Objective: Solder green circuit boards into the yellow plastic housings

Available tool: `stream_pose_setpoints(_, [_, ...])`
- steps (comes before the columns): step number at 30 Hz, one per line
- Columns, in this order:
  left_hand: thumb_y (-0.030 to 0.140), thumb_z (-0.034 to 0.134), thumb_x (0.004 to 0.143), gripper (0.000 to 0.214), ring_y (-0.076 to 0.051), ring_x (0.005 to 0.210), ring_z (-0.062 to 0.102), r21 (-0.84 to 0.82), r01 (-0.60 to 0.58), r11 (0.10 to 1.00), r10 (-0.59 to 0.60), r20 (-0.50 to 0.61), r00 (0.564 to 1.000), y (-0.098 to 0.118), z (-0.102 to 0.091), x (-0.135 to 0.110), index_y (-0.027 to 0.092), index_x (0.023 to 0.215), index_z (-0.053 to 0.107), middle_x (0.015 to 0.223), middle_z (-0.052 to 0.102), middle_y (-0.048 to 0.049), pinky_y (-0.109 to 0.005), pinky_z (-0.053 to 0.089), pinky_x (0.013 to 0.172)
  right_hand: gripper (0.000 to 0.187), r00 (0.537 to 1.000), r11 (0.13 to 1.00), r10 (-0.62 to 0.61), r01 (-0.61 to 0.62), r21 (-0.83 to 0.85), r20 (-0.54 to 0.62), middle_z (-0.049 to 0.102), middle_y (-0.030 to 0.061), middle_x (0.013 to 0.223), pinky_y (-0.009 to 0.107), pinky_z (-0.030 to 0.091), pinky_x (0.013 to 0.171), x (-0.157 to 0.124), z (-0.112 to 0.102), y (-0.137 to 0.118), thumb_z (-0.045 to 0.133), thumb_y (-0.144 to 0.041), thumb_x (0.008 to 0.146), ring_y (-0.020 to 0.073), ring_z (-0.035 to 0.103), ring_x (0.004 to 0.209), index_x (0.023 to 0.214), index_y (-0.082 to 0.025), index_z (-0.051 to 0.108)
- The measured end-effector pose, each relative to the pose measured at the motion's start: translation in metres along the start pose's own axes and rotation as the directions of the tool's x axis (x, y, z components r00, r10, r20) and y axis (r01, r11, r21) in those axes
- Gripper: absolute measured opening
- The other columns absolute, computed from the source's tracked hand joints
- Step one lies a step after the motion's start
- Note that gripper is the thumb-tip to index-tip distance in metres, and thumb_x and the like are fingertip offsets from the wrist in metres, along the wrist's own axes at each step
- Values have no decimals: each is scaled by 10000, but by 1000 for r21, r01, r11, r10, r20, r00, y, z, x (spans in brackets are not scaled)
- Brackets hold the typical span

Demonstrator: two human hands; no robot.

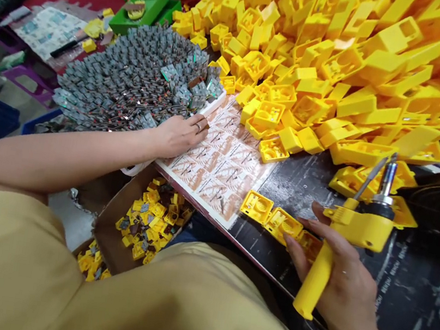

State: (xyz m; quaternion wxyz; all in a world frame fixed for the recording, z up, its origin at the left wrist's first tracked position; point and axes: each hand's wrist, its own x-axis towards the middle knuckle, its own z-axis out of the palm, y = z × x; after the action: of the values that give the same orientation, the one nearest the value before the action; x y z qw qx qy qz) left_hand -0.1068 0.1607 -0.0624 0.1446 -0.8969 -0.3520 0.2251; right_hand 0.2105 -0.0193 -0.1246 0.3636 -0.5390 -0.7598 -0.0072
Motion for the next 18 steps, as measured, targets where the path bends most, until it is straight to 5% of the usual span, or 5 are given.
stream_pose_setpoints(3, [101, 323, 936, 372, -278, 1212, 519, -170, 3, 985, -14, -67, 998, -8, 5, 2, 132, 1110, 651, 1255, 642, -171, -350, 520, 773, 481, 1000, 1000, 6, -6, 18, -12, 620, 142, 1299, 350, 590, 787, 0, 0, 1, 725, -239, 840, 270, 681, 1054, 1267, -172, 515])
stream_pose_setpoints(6, [140, 412, 899, 330, -241, 1093, 608, -397, 71, 915, -177, -237, 955, -20, 11, 0, 169, 1103, 670, 1098, 719, -108, -346, 524, 861, 524, 999, 1000, 0, 1, 26, -55, 637, 132, 1275, 351, 608, 781, 0, 1, 2, 736, -237, 828, 267, 685, 1048, 1293, -179, 503])
stream_pose_setpoints(10, [226, 474, 870, 287, -177, 941, 668, -693, 117, 711, -517, -403, 756, -31, 17, -10, 162, 1078, 661, 1050, 729, -61, -309, 524, 889, 574, 996, 1000, 12, -11, 5, -90, 662, 107, 1235, 355, 624, 736, 1, 3, 1, 729, -224, 832, 262, 702, 998, 1344, -221, 469])
stream_pose_setpoints(14, [418, 556, 872, 276, -160, 869, 643, -868, 62, 492, -735, -376, 565, -44, 23, -12, 210, 1041, 625, 985, 700, -30, -298, 537, 751, 606, 995, 1000, 28, -29, -8, -92, 670, 98, 1224, 351, 629, 719, 1, 5, -1, 721, -204, 838, 258, 714, 960, 1375, -241, 441])
stream_pose_setpoints(18, [623, 549, 888, 428, -90, 763, 585, -946, -74, 317, -798, -308, 517, -49, 9, 6, 263, 1118, 534, 909, 625, 34, -250, 509, 585, 568, 996, 1000, 20, -22, -19, -88, 662, 120, 1236, 301, 621, 651, 2, 7, -1, 721, -193, 838, 217, 731, 826, 1345, -216, 465])
